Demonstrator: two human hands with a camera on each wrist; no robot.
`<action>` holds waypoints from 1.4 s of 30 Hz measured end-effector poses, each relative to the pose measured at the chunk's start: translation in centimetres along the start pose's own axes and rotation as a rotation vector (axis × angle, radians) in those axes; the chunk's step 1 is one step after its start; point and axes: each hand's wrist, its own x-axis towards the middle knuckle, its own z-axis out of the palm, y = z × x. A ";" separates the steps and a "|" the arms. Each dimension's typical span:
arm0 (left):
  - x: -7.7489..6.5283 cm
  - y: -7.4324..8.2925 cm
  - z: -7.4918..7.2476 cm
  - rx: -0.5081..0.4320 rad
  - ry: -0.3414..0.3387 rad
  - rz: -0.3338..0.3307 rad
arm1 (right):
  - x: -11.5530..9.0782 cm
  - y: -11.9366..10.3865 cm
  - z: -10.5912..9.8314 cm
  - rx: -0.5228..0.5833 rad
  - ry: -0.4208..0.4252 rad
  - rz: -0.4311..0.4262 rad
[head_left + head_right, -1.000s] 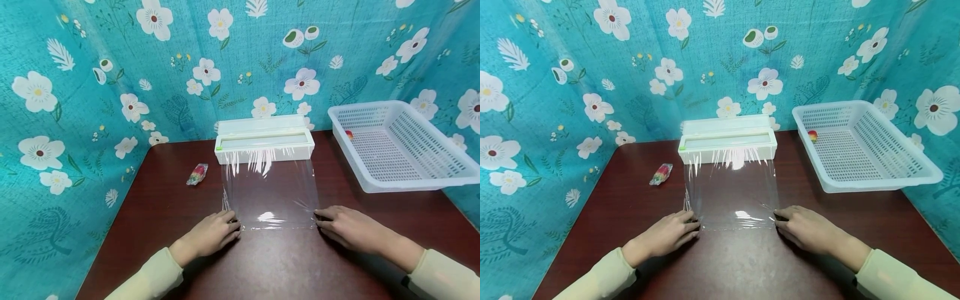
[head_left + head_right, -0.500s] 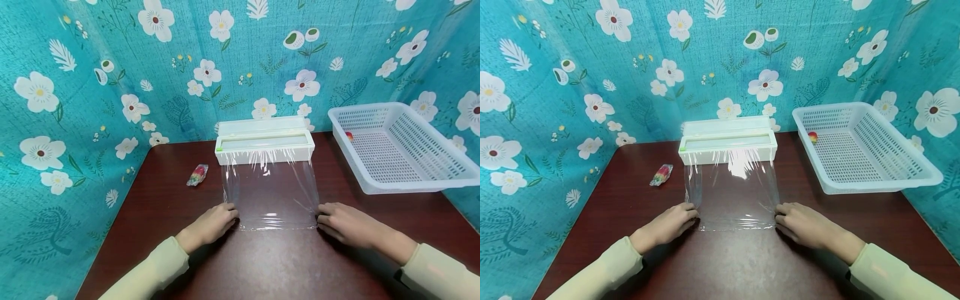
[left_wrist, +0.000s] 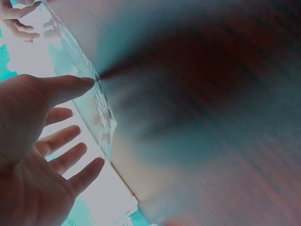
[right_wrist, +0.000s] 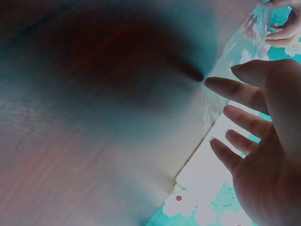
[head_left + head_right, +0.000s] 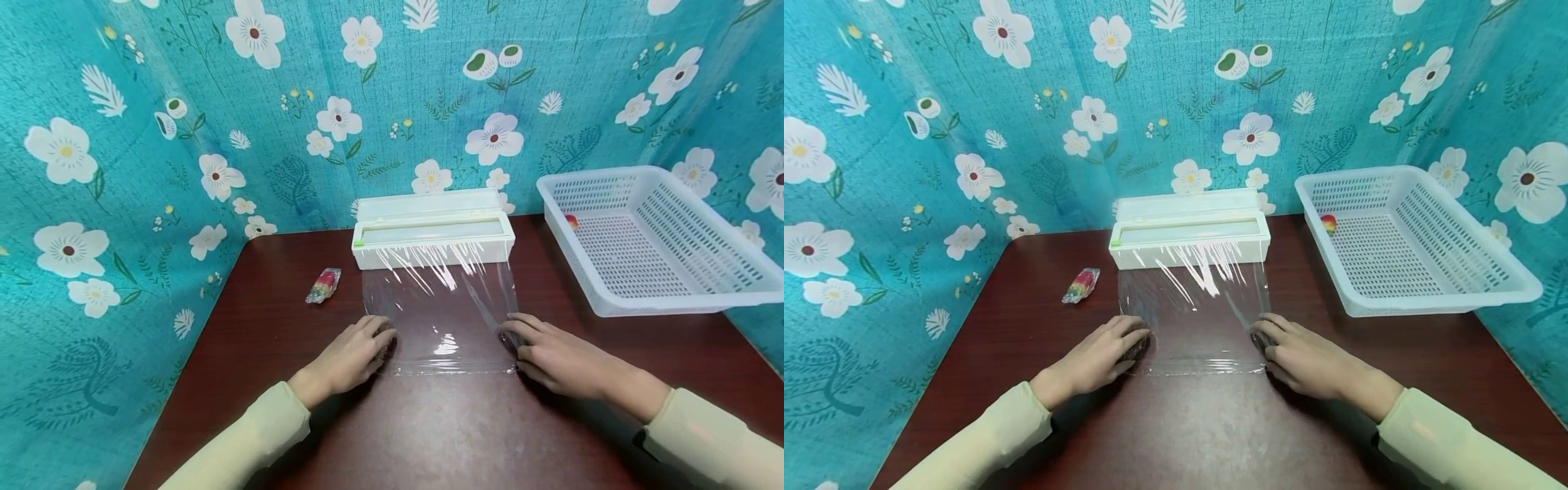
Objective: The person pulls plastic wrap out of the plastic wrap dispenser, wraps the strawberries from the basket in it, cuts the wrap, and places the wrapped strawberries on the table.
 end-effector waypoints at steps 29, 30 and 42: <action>-0.3 -0.4 -0.5 -0.100 -0.158 -0.072 | 0.3 -0.4 0.6 -0.023 -0.122 0.149; -0.3 -0.4 -0.5 -0.100 -0.161 -0.073 | 0.3 -0.4 0.6 -0.029 -0.120 0.154; -0.2 -0.5 -0.6 -0.122 -0.205 -0.108 | 2.1 -0.2 1.4 -0.095 0.032 0.116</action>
